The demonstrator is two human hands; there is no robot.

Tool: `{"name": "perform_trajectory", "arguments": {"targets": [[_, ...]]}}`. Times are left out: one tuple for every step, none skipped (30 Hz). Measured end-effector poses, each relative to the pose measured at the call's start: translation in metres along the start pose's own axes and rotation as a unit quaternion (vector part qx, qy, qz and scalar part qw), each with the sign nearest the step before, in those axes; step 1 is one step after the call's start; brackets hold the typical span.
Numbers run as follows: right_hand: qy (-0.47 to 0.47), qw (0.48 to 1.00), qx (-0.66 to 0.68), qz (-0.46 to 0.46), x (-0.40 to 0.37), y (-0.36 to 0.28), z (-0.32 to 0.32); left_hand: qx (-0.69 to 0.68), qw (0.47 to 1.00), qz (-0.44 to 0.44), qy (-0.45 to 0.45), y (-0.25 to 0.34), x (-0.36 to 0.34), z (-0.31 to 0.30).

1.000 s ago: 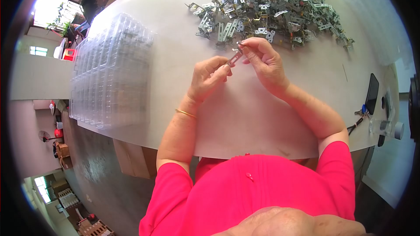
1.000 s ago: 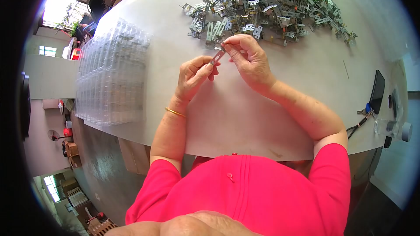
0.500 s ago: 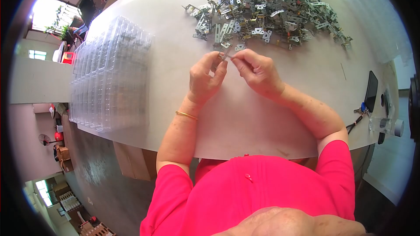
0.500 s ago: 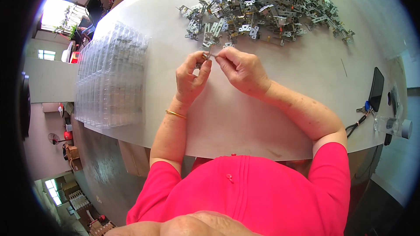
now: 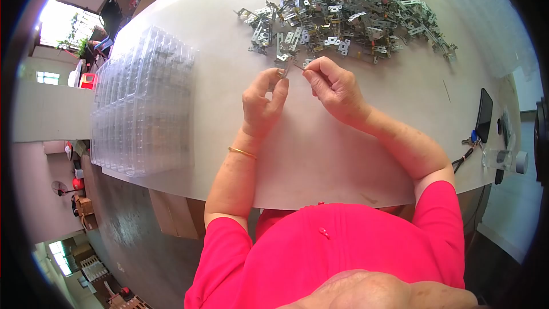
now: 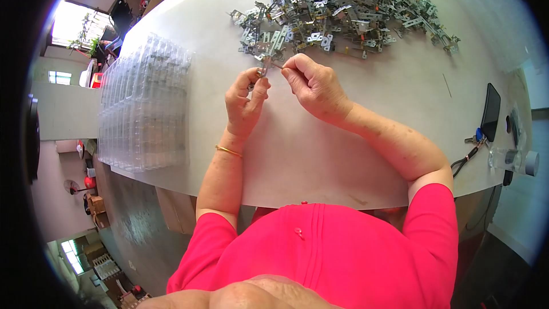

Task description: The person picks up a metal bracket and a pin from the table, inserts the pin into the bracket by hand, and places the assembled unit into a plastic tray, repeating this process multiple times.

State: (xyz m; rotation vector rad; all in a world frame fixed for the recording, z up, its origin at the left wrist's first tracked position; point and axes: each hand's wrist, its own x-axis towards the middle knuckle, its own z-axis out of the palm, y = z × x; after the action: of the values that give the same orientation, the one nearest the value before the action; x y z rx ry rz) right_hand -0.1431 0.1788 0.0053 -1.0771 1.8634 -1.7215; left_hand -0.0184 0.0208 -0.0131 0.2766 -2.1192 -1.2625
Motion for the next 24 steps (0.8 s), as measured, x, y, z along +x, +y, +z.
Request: {"name": "perform_trajectory", "arguments": {"targets": [[0.004,1.000,0.027,0.004,0.000,-0.001,0.001,-0.056,0.997,-0.046,-0.013,0.000,-0.001,-0.002],[0.007,0.998,0.054,0.008,0.000,-0.001,0.002,-0.112,0.989,-0.091,-0.026,0.000,-0.002,-0.004],[0.020,0.997,0.076,-0.012,0.000,0.002,0.003,-0.142,0.983,-0.107,-0.052,0.003,-0.002,-0.005],[0.032,0.994,0.099,-0.033,0.002,0.008,0.005,-0.170,0.975,-0.123,-0.078,0.010,-0.001,-0.008],[0.043,0.990,0.123,-0.053,0.003,0.012,0.007,-0.198,0.965,-0.138,-0.102,0.013,0.000,-0.010],[0.039,0.987,0.148,-0.050,0.004,0.010,0.008,-0.213,0.958,-0.146,-0.124,0.013,0.000,-0.011],[0.035,0.983,0.174,-0.047,0.004,0.008,0.006,-0.228,0.950,-0.154,-0.145,0.012,0.000,-0.012],[0.031,0.978,0.200,-0.044,0.004,0.008,0.005,-0.241,0.942,-0.162,-0.167,0.012,0.001,-0.014],[0.023,0.980,0.194,-0.048,0.004,0.008,0.005,-0.248,0.937,-0.171,-0.178,0.012,0.000,-0.015],[0.014,0.981,0.188,-0.053,0.003,0.010,0.004,-0.254,0.932,-0.179,-0.188,0.012,0.000,-0.015],[0.003,0.982,0.182,-0.060,0.003,0.010,0.003,-0.260,0.927,-0.186,-0.195,0.012,0.001,-0.015],[0.003,0.981,0.185,-0.057,0.004,0.011,0.002,-0.256,0.926,-0.192,-0.201,0.009,0.001,-0.016],[0.001,0.980,0.190,-0.055,0.004,0.011,0.002,-0.254,0.926,-0.192,-0.202,0.008,0.000,-0.015],[-0.001,0.979,0.195,-0.053,0.004,0.011,0.003,-0.251,0.927,-0.192,-0.202,0.007,0.000,-0.015],[0.005,0.981,0.188,-0.052,0.004,0.011,0.004,-0.248,0.928,-0.193,-0.202,0.008,0.000,-0.014],[0.011,0.982,0.180,-0.050,0.004,0.010,0.004,-0.256,0.923,-0.204,-0.200,0.011,0.001,-0.014],[0.017,0.984,0.172,-0.049,0.004,0.009,0.004,-0.238,0.941,-0.169,-0.169,0.010,0.000,-0.011],[0.029,0.984,0.171,-0.041,0.003,0.009,0.006,-0.220,0.957,-0.133,-0.137,0.006,-0.002,-0.005],[0.033,0.985,0.164,-0.042,0.003,0.008,0.006,-0.199,0.969,-0.096,-0.107,0.008,-0.002,-0.003],[0.037,0.986,0.158,-0.042,0.003,0.007,0.007,-0.129,0.987,-0.041,-0.091,0.010,-0.001,-0.004],[0.040,0.987,0.152,-0.044,0.003,0.007,0.007,-0.095,0.992,-0.010,-0.084,0.010,-0.001,-0.004],[0.037,0.988,0.144,-0.043,0.003,0.010,0.006,-0.058,0.995,0.021,-0.077,0.009,-0.001,-0.004],[0.038,0.988,0.148,-0.039,0.004,0.010,0.007,-0.019,0.996,0.052,-0.068,0.008,0.000,-0.004],[0.039,0.987,0.151,-0.034,0.004,0.010,0.007,0.002,0.995,0.086,-0.050,0.009,0.000,-0.003]]}}
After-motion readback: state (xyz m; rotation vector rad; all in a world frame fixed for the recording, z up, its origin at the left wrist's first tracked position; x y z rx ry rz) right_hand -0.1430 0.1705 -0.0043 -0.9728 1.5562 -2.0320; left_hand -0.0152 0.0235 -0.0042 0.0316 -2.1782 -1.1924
